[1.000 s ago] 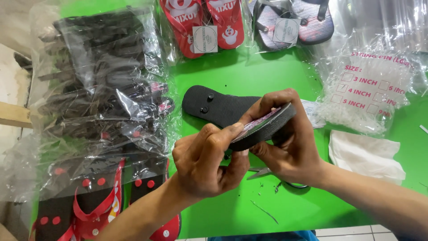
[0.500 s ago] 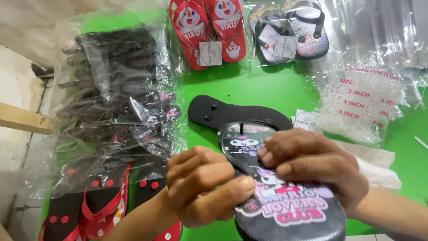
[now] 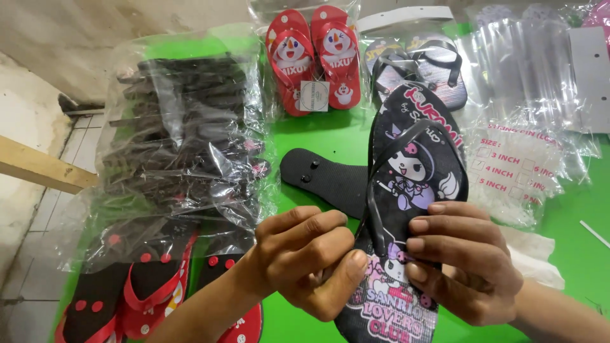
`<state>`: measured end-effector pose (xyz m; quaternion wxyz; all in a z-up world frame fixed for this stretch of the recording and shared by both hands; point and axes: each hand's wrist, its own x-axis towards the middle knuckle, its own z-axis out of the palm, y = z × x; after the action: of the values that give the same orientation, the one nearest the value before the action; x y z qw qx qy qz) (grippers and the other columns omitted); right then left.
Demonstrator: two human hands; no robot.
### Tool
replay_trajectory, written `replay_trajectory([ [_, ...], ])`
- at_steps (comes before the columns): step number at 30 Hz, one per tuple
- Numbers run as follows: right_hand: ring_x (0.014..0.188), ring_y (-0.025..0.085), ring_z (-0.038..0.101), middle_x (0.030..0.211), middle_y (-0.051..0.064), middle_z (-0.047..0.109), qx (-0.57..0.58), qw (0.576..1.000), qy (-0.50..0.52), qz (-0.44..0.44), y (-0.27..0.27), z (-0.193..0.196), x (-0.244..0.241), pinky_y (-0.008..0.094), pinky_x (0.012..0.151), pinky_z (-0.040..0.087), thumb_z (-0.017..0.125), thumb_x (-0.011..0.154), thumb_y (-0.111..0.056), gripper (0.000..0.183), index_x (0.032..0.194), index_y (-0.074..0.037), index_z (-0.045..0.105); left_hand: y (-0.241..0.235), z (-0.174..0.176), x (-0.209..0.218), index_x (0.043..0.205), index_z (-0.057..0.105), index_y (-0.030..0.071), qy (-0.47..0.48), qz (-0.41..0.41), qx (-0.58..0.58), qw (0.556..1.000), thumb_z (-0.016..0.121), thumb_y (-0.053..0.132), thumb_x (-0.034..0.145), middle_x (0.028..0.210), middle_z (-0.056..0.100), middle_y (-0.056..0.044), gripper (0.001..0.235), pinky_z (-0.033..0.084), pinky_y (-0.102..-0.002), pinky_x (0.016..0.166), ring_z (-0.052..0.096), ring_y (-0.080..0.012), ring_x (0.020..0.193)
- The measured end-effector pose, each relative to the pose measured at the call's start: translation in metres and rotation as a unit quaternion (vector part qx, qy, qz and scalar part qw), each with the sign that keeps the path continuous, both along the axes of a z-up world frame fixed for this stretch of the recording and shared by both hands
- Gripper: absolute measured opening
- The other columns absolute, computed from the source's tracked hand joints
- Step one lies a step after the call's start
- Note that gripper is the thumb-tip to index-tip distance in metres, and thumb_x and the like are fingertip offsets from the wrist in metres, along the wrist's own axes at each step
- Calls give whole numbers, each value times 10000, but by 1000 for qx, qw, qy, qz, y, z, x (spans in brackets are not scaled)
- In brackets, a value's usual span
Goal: Assembling flip-flops by trimming excess sole material and inserting straps using scissors.
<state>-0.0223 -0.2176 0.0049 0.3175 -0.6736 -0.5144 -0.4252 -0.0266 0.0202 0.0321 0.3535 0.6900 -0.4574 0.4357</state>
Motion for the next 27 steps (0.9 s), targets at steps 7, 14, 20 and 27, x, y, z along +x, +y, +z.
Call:
replay_trajectory([
  [7,925,262,712,1008,97,684,-53,996,-48,-47,-1,9,16,453,830,660,716,912,-99,72,930,-86,647,7,-6,19,985,548,92,-92,33,59,993,643,22,982,899,694,-90,118,588,-296,631,758,-219,763],
  [14,826,217,695,943,56,729,-62,971,-197,-119,-6,2,46,375,713,576,842,884,-87,144,855,-157,720,0,15,13,1323,538,15,599,-203,-115,766,491,534,896,1220,658,-126,673,544,-349,933,643,-202,1088],
  [20,1004,310,694,1103,110,700,-157,978,-55,-122,6,23,30,389,768,560,761,954,-129,70,1013,-119,725,-8,2,17,1112,681,50,673,-102,-144,718,700,211,924,887,701,-15,248,563,-252,630,608,-83,755],
  [27,1257,316,685,1372,101,722,-286,942,16,-176,-10,60,44,448,1084,414,837,996,-202,367,1337,-191,700,-8,0,20,957,665,114,627,28,5,778,710,310,932,605,580,60,203,299,-285,336,397,-48,393],
])
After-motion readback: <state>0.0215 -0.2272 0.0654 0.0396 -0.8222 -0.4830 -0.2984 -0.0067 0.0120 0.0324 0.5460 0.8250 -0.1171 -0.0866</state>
